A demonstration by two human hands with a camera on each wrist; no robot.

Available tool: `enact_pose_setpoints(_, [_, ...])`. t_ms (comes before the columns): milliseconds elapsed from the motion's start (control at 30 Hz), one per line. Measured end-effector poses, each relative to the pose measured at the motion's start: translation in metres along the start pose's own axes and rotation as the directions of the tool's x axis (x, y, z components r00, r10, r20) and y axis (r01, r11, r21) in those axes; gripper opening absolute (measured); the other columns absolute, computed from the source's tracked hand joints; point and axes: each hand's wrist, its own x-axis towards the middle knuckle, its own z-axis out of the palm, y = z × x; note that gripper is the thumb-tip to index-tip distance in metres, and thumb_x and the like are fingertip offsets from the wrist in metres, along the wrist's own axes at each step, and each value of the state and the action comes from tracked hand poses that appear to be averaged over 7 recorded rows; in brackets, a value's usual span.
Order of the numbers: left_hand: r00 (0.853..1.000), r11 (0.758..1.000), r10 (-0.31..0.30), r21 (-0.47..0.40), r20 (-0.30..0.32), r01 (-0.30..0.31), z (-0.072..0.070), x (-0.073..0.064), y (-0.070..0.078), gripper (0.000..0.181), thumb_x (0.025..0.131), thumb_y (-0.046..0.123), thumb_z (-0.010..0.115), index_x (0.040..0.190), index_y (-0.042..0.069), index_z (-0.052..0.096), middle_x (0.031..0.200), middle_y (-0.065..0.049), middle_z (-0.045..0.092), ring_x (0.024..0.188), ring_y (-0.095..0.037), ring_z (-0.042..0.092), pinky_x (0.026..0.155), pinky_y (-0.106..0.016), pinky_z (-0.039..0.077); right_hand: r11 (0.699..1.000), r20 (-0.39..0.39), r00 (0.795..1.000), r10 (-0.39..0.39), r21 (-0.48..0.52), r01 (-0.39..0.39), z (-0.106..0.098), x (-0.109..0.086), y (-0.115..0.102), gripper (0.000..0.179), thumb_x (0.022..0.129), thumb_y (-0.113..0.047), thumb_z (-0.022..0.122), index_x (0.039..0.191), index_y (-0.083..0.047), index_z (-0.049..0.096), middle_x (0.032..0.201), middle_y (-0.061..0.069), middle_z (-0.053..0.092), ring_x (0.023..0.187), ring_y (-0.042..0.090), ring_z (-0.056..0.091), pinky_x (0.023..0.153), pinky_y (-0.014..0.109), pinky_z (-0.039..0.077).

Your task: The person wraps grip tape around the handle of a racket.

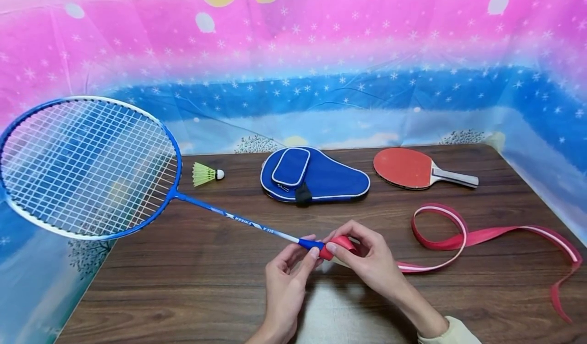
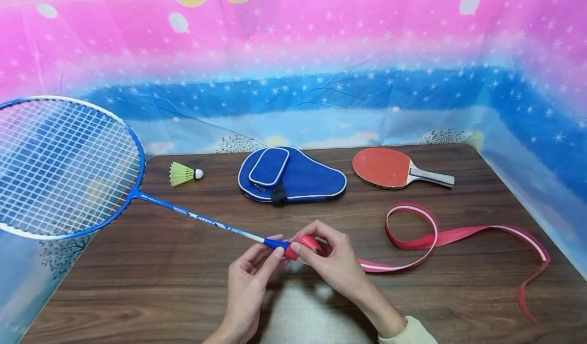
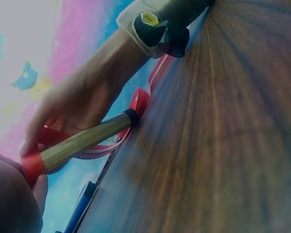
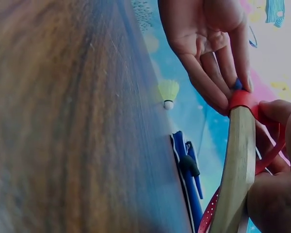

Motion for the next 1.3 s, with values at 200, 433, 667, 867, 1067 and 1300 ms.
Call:
enact_pose_setpoints(200, [0.997, 0.998, 0.057, 0.036, 0.043, -0.058, -0.001, 0.001, 0.000, 0.027, 0.090, 0.017, 0.073, 0.114, 0.004, 0.069, 0.109, -0.013, 0.069, 0.105, -0.026, 0.064, 0.088, -0.034, 0.054, 0.998, -0.022, 0.999, 0.045, -0.039, -0.046, 0.001, 0.001, -0.003, 0.019, 0.091, -0.022, 0.072, 0.108, -0.016, 0.066, 0.109, 0.002, 0.067, 0.095, 0.023, 0.063, 0.073, 0.032, 0.056])
enact_pose_setpoints(433, [0.994, 0.997, 0.062, 0.033, 0.085, -0.065, -0.004, 0.003, -0.002, 0.030, 0.093, 0.013, 0.069, 0.119, 0.000, 0.064, 0.112, -0.013, 0.067, 0.106, -0.027, 0.064, 0.090, -0.033, 0.052, 0.987, -0.080, 0.990, 0.120, -0.098, -0.127, 0.004, 0.001, -0.005, 0.022, 0.087, -0.028, 0.076, 0.104, -0.016, 0.069, 0.097, -0.001, 0.069, 0.084, 0.023, 0.059, 0.063, 0.029, 0.051])
enact_pose_setpoints(667, [0.990, 0.996, 0.081, 0.016, 0.119, -0.084, -0.006, 0.004, -0.006, 0.028, 0.095, 0.008, 0.064, 0.122, 0.001, 0.061, 0.115, -0.012, 0.067, 0.111, -0.029, 0.061, 0.093, -0.034, 0.051, 0.961, -0.164, 0.956, 0.243, -0.089, -0.260, 0.010, 0.000, -0.031, 0.021, 0.082, -0.022, 0.081, 0.099, -0.015, 0.071, 0.092, -0.001, 0.070, 0.085, 0.026, 0.059, 0.067, 0.031, 0.050])
enact_pose_setpoints(867, [0.974, 0.990, 0.135, 0.005, 0.184, -0.138, -0.005, 0.002, -0.006, 0.035, 0.097, 0.003, 0.060, 0.131, 0.004, 0.054, 0.121, -0.016, 0.063, 0.111, -0.031, 0.061, 0.093, -0.033, 0.050, 0.962, -0.163, 0.953, 0.254, -0.057, -0.267, 0.012, -0.002, -0.042, 0.022, 0.082, -0.020, 0.082, 0.099, -0.010, 0.072, 0.091, 0.002, 0.069, 0.085, 0.027, 0.058, 0.067, 0.030, 0.051])
enact_pose_setpoints(1067, [0.964, 0.985, 0.172, -0.039, 0.205, -0.168, -0.004, 0.001, -0.007, 0.044, 0.090, 0.001, 0.068, 0.132, 0.004, 0.054, 0.127, -0.021, 0.056, 0.106, -0.033, 0.063, 0.089, -0.034, 0.053, 0.980, -0.167, 0.968, 0.186, -0.038, -0.195, 0.012, -0.003, -0.034, 0.023, 0.081, -0.018, 0.082, 0.097, -0.006, 0.071, 0.086, 0.004, 0.068, 0.077, 0.023, 0.057, 0.060, 0.027, 0.049])
enact_pose_setpoints(1300, [0.960, 0.973, 0.229, -0.004, 0.161, -0.232, -0.005, 0.002, -0.010, 0.034, 0.088, 0.004, 0.072, 0.121, 0.004, 0.063, 0.114, -0.017, 0.065, 0.107, -0.031, 0.063, 0.088, -0.035, 0.053, 0.980, -0.126, 0.972, 0.197, -0.001, -0.198, 0.008, -0.003, -0.017, 0.021, 0.082, -0.018, 0.081, 0.098, -0.010, 0.071, 0.090, 0.005, 0.068, 0.079, 0.025, 0.059, 0.064, 0.027, 0.052])
